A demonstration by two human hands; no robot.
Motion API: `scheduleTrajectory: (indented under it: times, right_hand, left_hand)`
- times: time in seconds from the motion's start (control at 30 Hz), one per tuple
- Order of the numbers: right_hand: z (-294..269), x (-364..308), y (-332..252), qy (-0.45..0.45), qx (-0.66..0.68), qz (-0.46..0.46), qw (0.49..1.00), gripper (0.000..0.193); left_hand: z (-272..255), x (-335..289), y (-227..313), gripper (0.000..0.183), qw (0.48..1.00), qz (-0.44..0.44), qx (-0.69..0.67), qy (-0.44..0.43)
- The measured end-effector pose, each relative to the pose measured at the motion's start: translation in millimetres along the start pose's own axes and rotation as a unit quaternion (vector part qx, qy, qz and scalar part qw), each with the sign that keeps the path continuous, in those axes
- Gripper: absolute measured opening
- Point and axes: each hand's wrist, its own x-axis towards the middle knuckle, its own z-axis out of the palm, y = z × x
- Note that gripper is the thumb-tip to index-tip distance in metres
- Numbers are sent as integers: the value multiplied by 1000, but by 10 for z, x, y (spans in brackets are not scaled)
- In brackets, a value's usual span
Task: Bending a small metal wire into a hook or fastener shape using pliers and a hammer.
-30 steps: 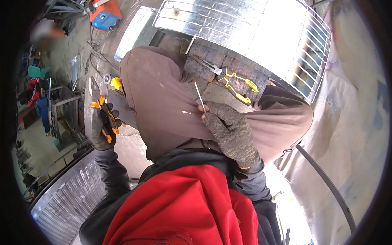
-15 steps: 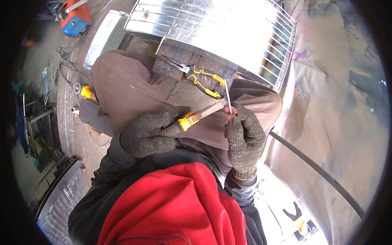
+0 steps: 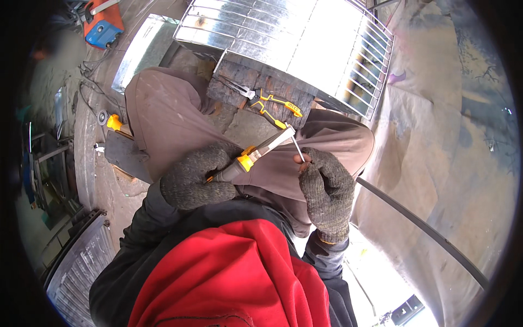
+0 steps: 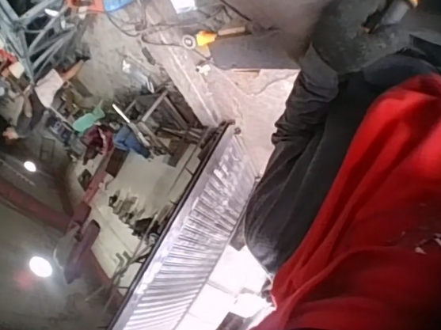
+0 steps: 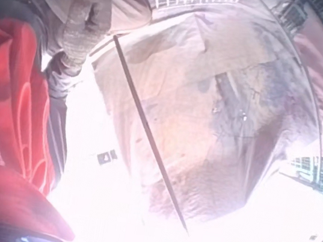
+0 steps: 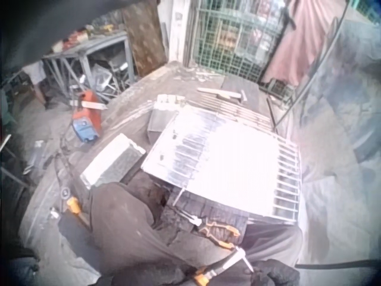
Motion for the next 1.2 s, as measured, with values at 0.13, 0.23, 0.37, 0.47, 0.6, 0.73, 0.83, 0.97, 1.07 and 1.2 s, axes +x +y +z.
scheduleTrajectory:
  times: [0.13, 0.23, 0.37, 0.47, 0.6, 0.73, 0.83, 0.97, 1.07, 1.2]
  right_hand:
    - [-35, 13, 7, -8, -20, -4, 1000, 22]
    - [-45, 23, 16, -15, -26, -10, 999, 22]
    - [-46, 12, 35, -12, -3, 5, 1000, 22]
    - [-48, 14, 50, -9, -6, 10, 1000, 22]
    - [-53, 37, 64, -13, -8, 25, 1000, 22]
    - [-61, 55, 67, -11, 4, 7, 1000, 22]
    - [-90, 75, 58, -19, -14, 5, 1000, 21]
    - [-130, 122, 45, -39, -53, -6, 998, 22]
    - [-103, 153, 55, -22, -67, -26, 997, 24]
    - [-96, 207, 58, -37, -86, -23, 995, 25]
  left_hand:
    - [-14, 12, -4, 62, 998, 34, 45, -1]
    - [-26, 37, -14, 62, 996, 63, 68, -7]
    - [-18, 48, -27, 62, 998, 39, 52, -11]
    - [-18, 53, -38, 63, 997, 47, 64, -13]
    - [-24, 63, -35, 63, 995, 64, 81, -5]
    - [-19, 63, -22, 64, 997, 37, 61, 2]
    - [-26, 64, -25, 65, 998, 35, 47, -1]
    - [-44, 61, -19, 66, 998, 21, 60, 4]
    - [-22, 69, 23, 66, 1000, -27, 15, 4]
    - [63, 82, 96, 67, 994, -43, -58, 83]
